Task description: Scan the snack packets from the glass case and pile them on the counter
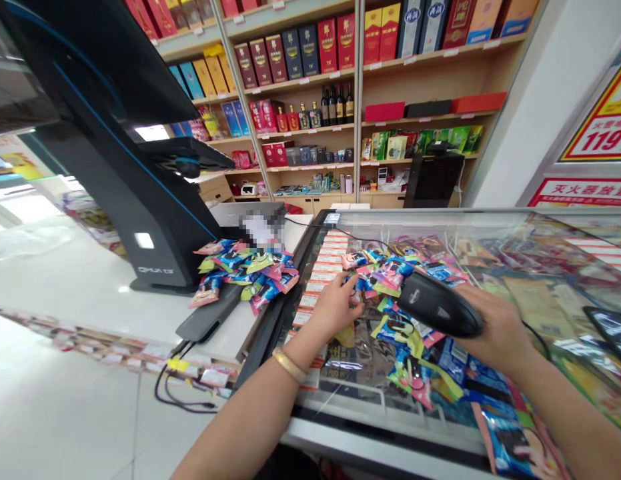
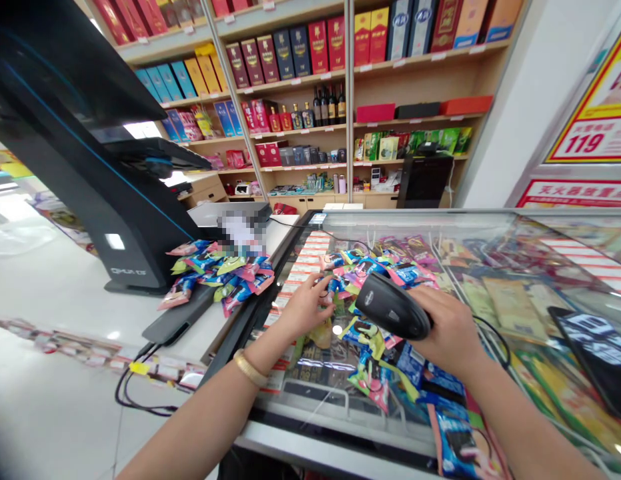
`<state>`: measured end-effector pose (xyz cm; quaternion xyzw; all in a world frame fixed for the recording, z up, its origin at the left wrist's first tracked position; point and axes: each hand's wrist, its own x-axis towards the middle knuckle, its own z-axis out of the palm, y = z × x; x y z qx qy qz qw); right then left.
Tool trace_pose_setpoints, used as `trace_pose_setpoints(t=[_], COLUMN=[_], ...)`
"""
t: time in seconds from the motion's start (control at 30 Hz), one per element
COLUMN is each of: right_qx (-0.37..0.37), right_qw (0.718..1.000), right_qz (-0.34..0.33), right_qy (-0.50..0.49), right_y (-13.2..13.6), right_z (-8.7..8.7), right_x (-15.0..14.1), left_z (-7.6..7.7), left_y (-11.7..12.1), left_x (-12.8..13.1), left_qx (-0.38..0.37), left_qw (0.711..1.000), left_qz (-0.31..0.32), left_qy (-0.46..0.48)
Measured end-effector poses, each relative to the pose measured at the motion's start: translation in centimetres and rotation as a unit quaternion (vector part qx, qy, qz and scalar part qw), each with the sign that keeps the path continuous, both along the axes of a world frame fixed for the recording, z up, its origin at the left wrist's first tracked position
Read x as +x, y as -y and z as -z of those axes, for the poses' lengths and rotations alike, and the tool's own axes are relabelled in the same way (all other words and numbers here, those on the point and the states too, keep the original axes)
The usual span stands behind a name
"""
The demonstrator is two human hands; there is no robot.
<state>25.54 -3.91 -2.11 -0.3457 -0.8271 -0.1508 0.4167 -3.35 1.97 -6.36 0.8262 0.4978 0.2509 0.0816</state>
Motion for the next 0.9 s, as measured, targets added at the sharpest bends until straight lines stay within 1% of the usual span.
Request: trace_pose_setpoints(t=[0.1, 0.17, 0.27, 0.33, 0.37, 0.4, 0.43, 0.5, 0.53, 0.57, 0.6, 0.63, 0.67, 0.73, 0.8, 0.9], right_qx=[-0.006, -0.009, -0.006, 0.0, 0.002, 0.004, 0.005, 0.003, 0.0, -0.003, -0.007, -0.009, -0.011, -0.011, -0.014, -0.027], right_qw=[1.0, 1.0, 1.0, 1.0, 1.0, 1.0, 1.0, 1.0, 1.0, 1.0, 1.0, 1.0, 1.0, 1.0, 1.0, 0.999], right_qz=[0.002, 0.004, 0.002, 0.0, 0.0, 0.0, 0.001, 0.0, -0.001, -0.002, -0.003, -0.005, -0.007, -0.013, -0.018, -0.021], right_qy=[-0.007, -0.014, -0.019, -0.015, -0.013, -0.011, -0.01, -0.009, -0.01, -0.01, -0.01, -0.01, -0.01, -0.009, -0.006, -0.002], right_y=[-0.1, -0.1, -0.1, -0.1, -0.1, -0.1, -0.1, 0.0, 0.0, 0.0, 0.1, 0.1, 0.2, 0.3, 0.4, 0.5], right_z=[0.3, 0.5, 0.5, 0.4, 0.3, 0.3, 0.2, 0.2, 0.2, 0.2, 0.1, 0.1, 0.0, -0.1, -0.3, -0.5], right_x=[0.1, 0.1, 0.2, 0.2, 0.2, 0.2, 0.1, 0.1, 0.1, 0.0, 0.0, -0.1, -0.1, -0.2, -0.4, -0.6], left_z=[0.1, 0.2, -0.1, -0.6, -1.0, -1.4, -1.8, -2.6, -2.9, -3.2, -3.3, -3.4, -3.4, -3.3, -3.0, -2.5], left_y=[-0.1, -0.2, -0.3, -0.4, -0.5, -0.5, -0.6, -0.6, -0.5, -0.5, -0.4, -0.3, -0.3, -0.1, 0.1, 0.2], left_x=[0.0, 0.0, -0.2, -0.5, -0.6, -0.8, -1.0, -1.4, -1.5, -1.6, -1.6, -1.6, -1.5, -1.3, -0.9, -0.4], left_qx=[-0.007, -0.007, -0.039, -0.086, -0.117, -0.152, -0.192, -0.276, -0.309, -0.332, -0.347, -0.357, -0.364, -0.374, -0.374, -0.357], left_qw=[1.0, 0.998, 0.988, 0.964, 0.943, 0.914, 0.873, 0.765, 0.709, 0.661, 0.625, 0.6, 0.584, 0.57, 0.572, 0.589], left_qz=[-0.007, -0.014, -0.035, -0.064, -0.077, -0.083, -0.081, -0.053, -0.033, -0.014, 0.002, 0.017, 0.031, 0.055, 0.076, 0.102], left_qy=[0.023, 0.055, 0.147, 0.242, 0.301, 0.368, 0.441, 0.58, 0.633, 0.672, 0.699, 0.715, 0.724, 0.729, 0.726, 0.718])
